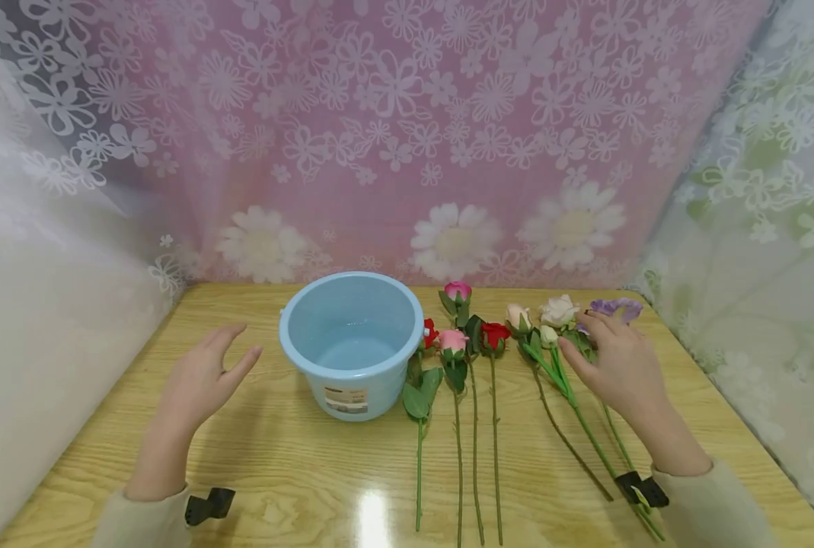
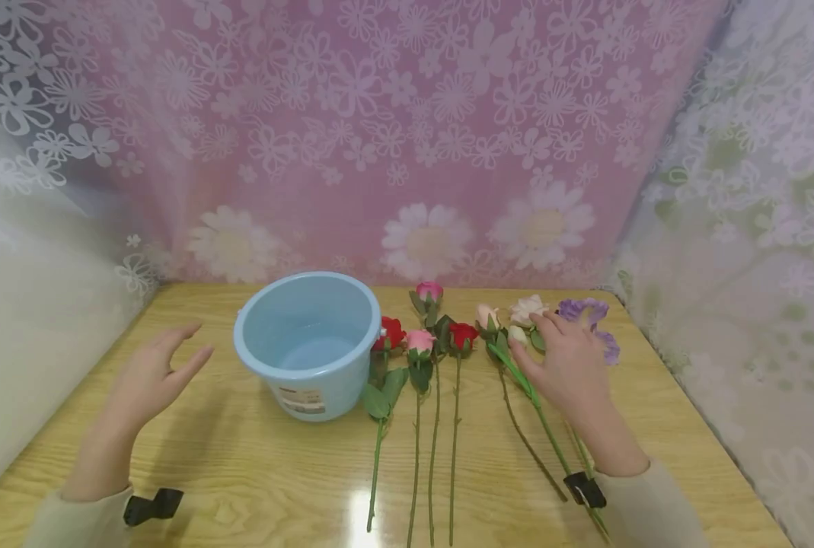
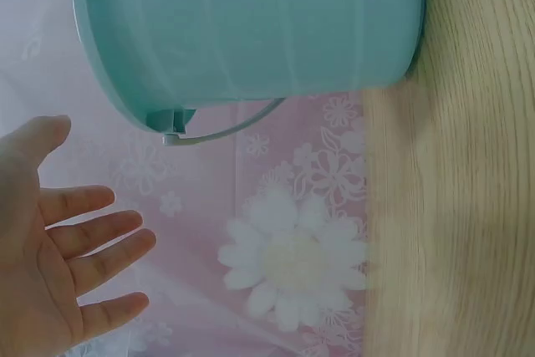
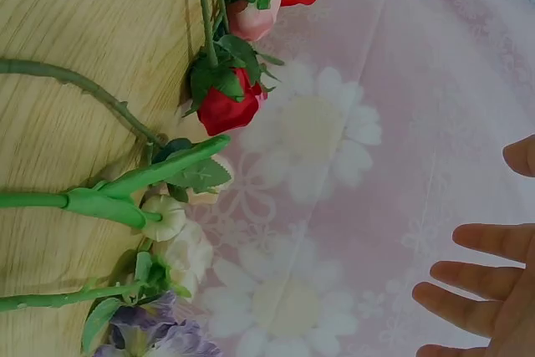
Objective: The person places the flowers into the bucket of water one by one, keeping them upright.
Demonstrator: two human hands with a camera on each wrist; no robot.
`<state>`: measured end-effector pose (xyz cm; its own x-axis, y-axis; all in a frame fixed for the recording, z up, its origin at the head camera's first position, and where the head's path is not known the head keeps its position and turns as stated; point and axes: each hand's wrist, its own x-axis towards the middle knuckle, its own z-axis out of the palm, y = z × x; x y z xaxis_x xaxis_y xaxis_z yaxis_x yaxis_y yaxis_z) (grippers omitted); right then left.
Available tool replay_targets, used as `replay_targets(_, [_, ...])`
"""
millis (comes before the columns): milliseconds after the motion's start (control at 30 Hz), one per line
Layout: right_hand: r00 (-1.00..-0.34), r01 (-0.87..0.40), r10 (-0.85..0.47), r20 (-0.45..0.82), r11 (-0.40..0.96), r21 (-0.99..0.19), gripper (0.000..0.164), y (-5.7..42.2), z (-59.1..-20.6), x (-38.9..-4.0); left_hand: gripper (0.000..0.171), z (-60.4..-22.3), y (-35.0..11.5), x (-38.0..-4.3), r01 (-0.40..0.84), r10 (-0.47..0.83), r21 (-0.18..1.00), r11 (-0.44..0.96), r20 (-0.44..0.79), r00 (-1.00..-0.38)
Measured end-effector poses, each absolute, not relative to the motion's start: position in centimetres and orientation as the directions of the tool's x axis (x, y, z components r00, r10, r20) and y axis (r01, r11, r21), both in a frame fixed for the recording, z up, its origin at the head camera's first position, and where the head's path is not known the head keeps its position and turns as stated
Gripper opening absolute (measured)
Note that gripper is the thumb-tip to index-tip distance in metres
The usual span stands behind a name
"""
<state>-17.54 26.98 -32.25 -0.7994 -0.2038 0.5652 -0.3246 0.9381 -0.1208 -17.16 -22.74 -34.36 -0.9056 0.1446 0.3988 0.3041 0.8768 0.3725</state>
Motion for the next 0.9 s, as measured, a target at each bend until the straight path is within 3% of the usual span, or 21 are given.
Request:
replay_targets(467, [-0.87,-0.257,-0.101,0.483,0.929,-0.267,0.047,29.5,-33.0,-18.1,0.052,-34.2,-21.5,-18.6,0.382,0.16,0.416,0.825,0.476,-0.865])
replay_targets(667, [-0.872,-0.231,-0.067,0.484,0.93,-0.287,0.047,30.9,-33.4,-18.5,0.053,-34.1,-20.7,-19.4,0.395,0.168,0.451,0.801,0.464,-0.87])
replay_targets(900, [-0.917,-0.169,-0.026,0.399,0.929,-0.328,0.057,32.6,-33.8,-19.0,0.055,-34.2,-19.9,-20.4,0.399,0.173,0.488,0.776,0.444,-0.879])
